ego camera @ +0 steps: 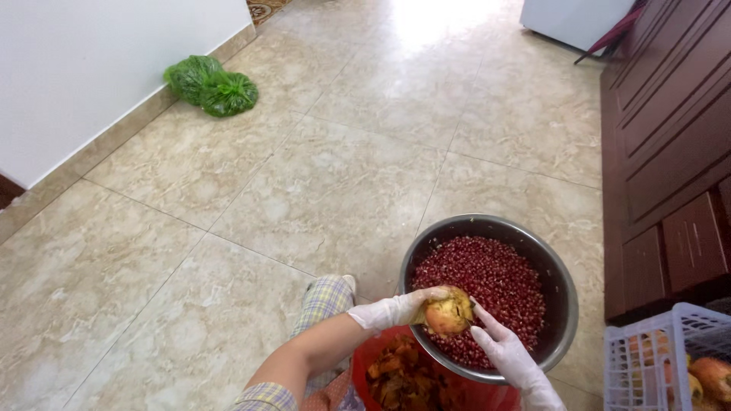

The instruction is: The person sits on the floor and uses a knife to cut and separate pomegranate seeds from the rind. The seeds are collected in a large metal bowl, while the rinds are discarded into a red plastic bag below.

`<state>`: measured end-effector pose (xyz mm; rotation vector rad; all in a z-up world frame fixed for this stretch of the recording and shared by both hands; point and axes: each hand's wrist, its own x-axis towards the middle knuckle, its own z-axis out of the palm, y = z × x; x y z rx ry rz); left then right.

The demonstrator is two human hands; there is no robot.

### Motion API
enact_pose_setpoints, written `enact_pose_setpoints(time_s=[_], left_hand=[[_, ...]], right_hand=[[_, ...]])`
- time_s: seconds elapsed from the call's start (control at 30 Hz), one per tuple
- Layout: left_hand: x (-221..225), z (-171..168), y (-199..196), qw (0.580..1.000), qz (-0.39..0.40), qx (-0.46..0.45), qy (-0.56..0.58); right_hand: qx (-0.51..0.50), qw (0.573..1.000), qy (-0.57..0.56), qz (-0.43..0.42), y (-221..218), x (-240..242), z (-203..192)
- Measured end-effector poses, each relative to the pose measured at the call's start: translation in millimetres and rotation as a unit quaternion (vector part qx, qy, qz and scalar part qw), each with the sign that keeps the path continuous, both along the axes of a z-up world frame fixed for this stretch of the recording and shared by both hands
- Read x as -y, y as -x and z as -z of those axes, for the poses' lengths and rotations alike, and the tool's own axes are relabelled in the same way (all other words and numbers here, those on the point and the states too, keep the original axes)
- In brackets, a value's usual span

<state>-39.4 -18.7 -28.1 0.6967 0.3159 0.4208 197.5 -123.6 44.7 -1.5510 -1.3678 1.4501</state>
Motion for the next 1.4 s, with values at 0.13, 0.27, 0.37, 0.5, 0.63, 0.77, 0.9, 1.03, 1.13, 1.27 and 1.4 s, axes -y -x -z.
enact_pose_setpoints(time_s=[0.13,0.27,0.37,0.5,0.63,0.77,0.9,1.03,1.13,1.27,1.4], left_hand=[[-2.2,-0.8,-0.7,0.992,0.03,-0.102,0.075],[-9.6,0.2,-5.2,0.987,0.076,-0.134,-0.034],[-10.5,-3.7,-0.1,0.987,0.032,-0.156,-0.026],[-5.4,-14.7,4.1,0.989,-0.004,-0.15,-0.012],[4.8,-24.3,4.3,0.988,-0.049,-0.142,-0.034],[12.3,-27.0,-12.5,0.994,-0.081,-0.052,0.047],[1.3,-26.5,-23.3,0.994,-0.097,-0.046,0.01],[-9.9,-28.3,-27.1,0.99,-0.116,0.019,-0.079],[-11.2,-36.8,-23.9,0.987,-0.121,0.061,-0.092],[-13.8,-51.3,-14.7,0.988,-0.132,0.045,-0.061],[-12.0,-58.4,-14.9,0.984,-0.171,0.054,0.022]], right_hand=[[0.042,0.998,0.04,0.035,-2.7,4.7,7.1],[-0.008,0.994,0.002,0.109,7.0,7.7,27.9],[-0.064,0.987,-0.014,0.145,19.3,2.3,35.5],[-0.169,0.968,0.03,0.182,36.9,-1.3,31.0],[-0.148,0.965,0.068,0.206,48.2,-3.1,16.3],[-0.24,0.938,0.064,0.242,43.6,-7.3,6.3],[-0.336,0.913,0.064,0.223,16.0,-13.9,4.0],[-0.365,0.904,0.068,0.21,-11.3,-22.0,10.7],[-0.392,0.891,0.061,0.221,-26.3,-19.4,3.7],[-0.354,0.92,0.074,0.15,-21.8,-8.7,-16.7],[-0.31,0.934,0.122,0.132,-7.0,13.1,-33.0]])
